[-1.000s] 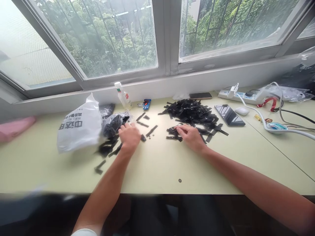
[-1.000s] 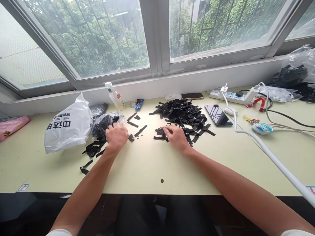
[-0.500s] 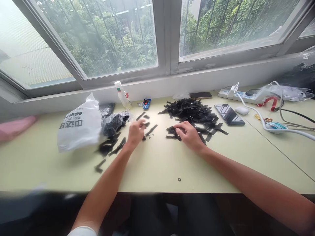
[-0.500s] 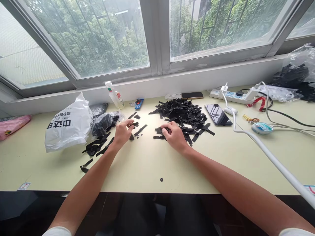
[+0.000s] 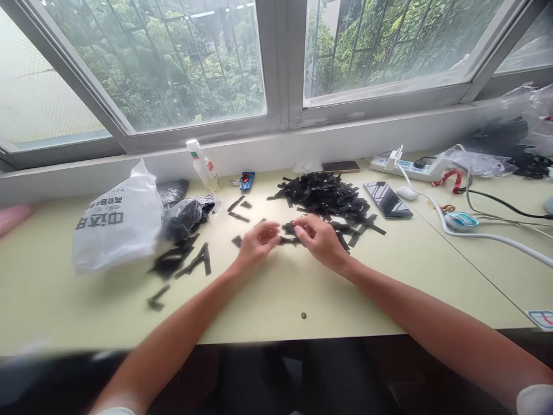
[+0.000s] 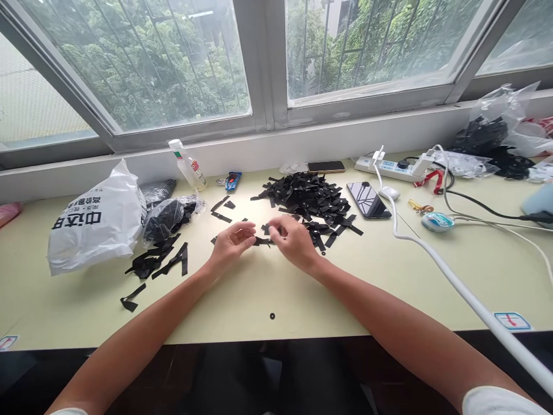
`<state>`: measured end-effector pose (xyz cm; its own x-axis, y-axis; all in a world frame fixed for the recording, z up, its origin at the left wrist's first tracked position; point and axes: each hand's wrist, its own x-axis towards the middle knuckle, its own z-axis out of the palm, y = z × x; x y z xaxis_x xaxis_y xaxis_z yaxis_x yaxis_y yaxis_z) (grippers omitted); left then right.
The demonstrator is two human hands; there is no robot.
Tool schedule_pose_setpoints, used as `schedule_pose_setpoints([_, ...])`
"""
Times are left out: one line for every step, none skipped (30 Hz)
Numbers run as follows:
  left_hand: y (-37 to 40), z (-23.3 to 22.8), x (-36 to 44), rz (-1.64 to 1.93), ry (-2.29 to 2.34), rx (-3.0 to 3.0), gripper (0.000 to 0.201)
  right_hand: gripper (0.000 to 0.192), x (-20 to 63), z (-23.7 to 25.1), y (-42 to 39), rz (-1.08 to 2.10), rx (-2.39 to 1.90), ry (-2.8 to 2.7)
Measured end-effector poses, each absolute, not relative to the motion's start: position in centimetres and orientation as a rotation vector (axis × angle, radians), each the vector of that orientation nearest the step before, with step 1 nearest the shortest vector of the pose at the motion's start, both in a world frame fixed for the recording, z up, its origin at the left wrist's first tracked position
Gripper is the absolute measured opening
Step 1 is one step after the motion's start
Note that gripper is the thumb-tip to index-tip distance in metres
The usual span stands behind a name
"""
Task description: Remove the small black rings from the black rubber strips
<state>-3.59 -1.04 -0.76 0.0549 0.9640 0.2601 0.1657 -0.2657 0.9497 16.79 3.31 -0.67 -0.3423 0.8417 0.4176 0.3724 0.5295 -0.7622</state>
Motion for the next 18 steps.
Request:
schedule_pose_setpoints([-1.04, -0.66, -3.63, 1.302, 1.151, 1.536, 0.034, 0.027, 16.64, -0.78, 3.11, 0.77, -0.97, -1.974])
schedule_pose_setpoints([-1.04, -0.59, -3.68, 1.305, 1.132, 1.526, 0.035, 0.029, 16.48, -0.92, 2.9, 0.802, -0.943, -2.017])
schedule_pose_setpoints([-1.03, -0.56, -3.72, 1.299, 1.118, 1.526, 0.036, 0.034, 16.31, -1.08, 2.72, 0.827, -0.907, -2.063])
schedule_pose_setpoints([-1.03, -0.56, -3.75, 1.284, 1.109, 1.536, 0.037, 0.035, 16.17, -1.25, 2.59, 0.843, -0.866, -2.092])
schedule_pose_setpoints([-1.03, -0.6, -3.75, 1.263, 1.101, 1.554, 0.037, 0.035, 16.07, -1.4, 2.53, 0.853, -0.837, -2.106])
schedule_pose_setpoints([-1.04, -0.65, -3.74, 1.244, 1.095, 1.574, 0.037, 0.031, 16.02, -1.53, 2.55, 0.855, -0.814, -2.11])
schedule_pose_setpoints([-1.05, -0.71, -3.7, 1.232, 1.093, 1.593, 0.036, 0.025, 16.03, -1.63, 2.62, 0.857, -0.799, -2.111])
schedule_pose_setpoints([-1.07, -0.77, -3.66, 1.223, 1.092, 1.608, 0.035, 0.021, 16.08, -1.7, 2.73, 0.868, -0.792, -2.106])
schedule_pose_setpoints([-1.08, -0.81, -3.62, 1.22, 1.098, 1.62, 0.035, 0.018, 16.16, -1.75, 2.86, 0.886, -0.791, -2.096])
schedule_pose_setpoints([-1.1, -0.83, -3.58, 1.219, 1.109, 1.629, 0.034, 0.016, 16.25, -1.76, 2.99, 0.91, -0.795, -2.084])
schedule_pose_setpoints([-1.12, -0.83, -3.56, 1.219, 1.125, 1.639, 0.034, 0.017, 16.34, -1.75, 3.09, 0.938, -0.8, -2.069])
schedule_pose_setpoints([-1.13, -0.79, -3.54, 1.218, 1.141, 1.65, 0.033, 0.018, 16.41, -1.73, 3.15, 0.961, -0.804, -2.053])
schedule_pose_setpoints([-1.15, -0.74, -3.54, 1.218, 1.157, 1.664, 0.032, 0.019, 16.45, -1.69, 3.17, 0.979, -0.806, -2.041])
schedule_pose_setpoints([-1.18, -0.67, -3.54, 1.22, 1.169, 1.68, 0.031, 0.02, 16.46, -1.65, 3.17, 0.991, -0.807, -2.033])
schedule_pose_setpoints([-1.2, -0.59, -3.55, 1.224, 1.178, 1.699, 0.03, 0.021, 16.46, -1.6, 3.15, 0.999, -0.806, -2.029])
schedule_pose_setpoints([-1.22, -0.52, -3.57, 1.224, 1.184, 1.721, 0.028, 0.022, 16.46, -1.55, 3.12, 1.007, -0.806, -2.027])
schedule_pose_setpoints([-1.24, -0.45, -3.59, 1.221, 1.19, 1.744, 0.027, 0.022, 16.45, -1.5, 3.11, 1.015, -0.809, -2.023])
schedule_pose_setpoints([-1.24, -0.39, -3.63, 1.215, 1.2, 1.765, 0.027, 0.022, 16.46, -1.43, 3.13, 1.026, -0.818, -2.013])
